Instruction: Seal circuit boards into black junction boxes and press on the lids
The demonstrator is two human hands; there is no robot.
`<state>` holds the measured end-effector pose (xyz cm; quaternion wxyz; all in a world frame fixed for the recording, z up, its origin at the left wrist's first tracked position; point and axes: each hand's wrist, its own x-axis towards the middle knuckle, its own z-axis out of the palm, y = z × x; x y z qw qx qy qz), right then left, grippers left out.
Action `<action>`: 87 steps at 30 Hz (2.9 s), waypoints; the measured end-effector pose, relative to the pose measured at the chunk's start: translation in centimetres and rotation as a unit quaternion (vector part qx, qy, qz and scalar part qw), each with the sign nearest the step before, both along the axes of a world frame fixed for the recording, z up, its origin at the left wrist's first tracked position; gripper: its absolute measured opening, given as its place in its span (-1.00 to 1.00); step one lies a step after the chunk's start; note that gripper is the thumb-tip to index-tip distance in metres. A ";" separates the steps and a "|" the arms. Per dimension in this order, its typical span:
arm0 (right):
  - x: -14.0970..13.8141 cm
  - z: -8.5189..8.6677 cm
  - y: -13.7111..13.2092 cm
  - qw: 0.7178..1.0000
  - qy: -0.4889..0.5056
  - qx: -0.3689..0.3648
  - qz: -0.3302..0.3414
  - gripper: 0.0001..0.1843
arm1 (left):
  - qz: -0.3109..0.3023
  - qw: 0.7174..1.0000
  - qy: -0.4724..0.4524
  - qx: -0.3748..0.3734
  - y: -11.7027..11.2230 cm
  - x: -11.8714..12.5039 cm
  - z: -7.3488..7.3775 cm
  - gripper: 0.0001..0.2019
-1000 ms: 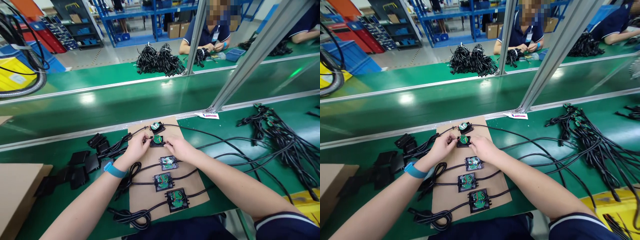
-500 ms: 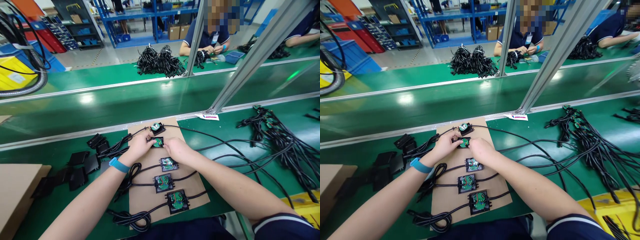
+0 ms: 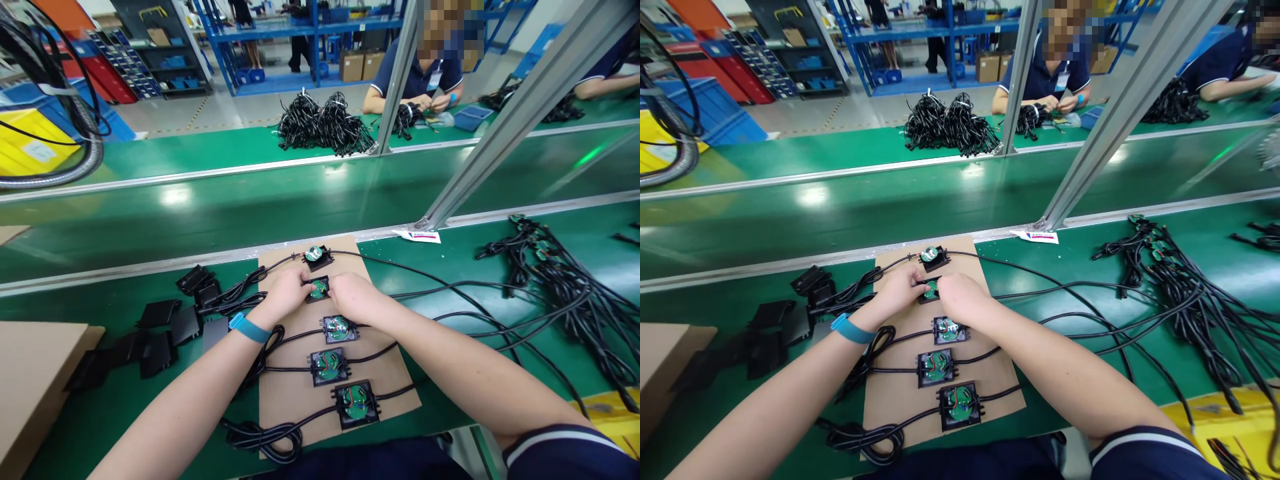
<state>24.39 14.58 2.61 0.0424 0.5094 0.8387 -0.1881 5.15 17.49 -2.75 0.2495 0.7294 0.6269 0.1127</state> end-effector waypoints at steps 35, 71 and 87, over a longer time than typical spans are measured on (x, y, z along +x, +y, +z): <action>2.1 -4.0 1.1 0.976 -0.046 0.131 0.169 -0.76 | -0.022 1.000 -0.002 -0.022 0.1 0.5 0.1 -0.76; 1.8 -3.6 0.1 0.977 0.114 0.073 0.165 -0.70 | -0.053 0.997 -0.035 -0.036 -1.3 -0.5 1.2 -0.83; 1.9 -4.5 -0.4 0.978 0.132 0.093 0.134 -0.79 | -0.112 0.991 -0.049 -0.049 -3.9 -2.5 2.9 -0.70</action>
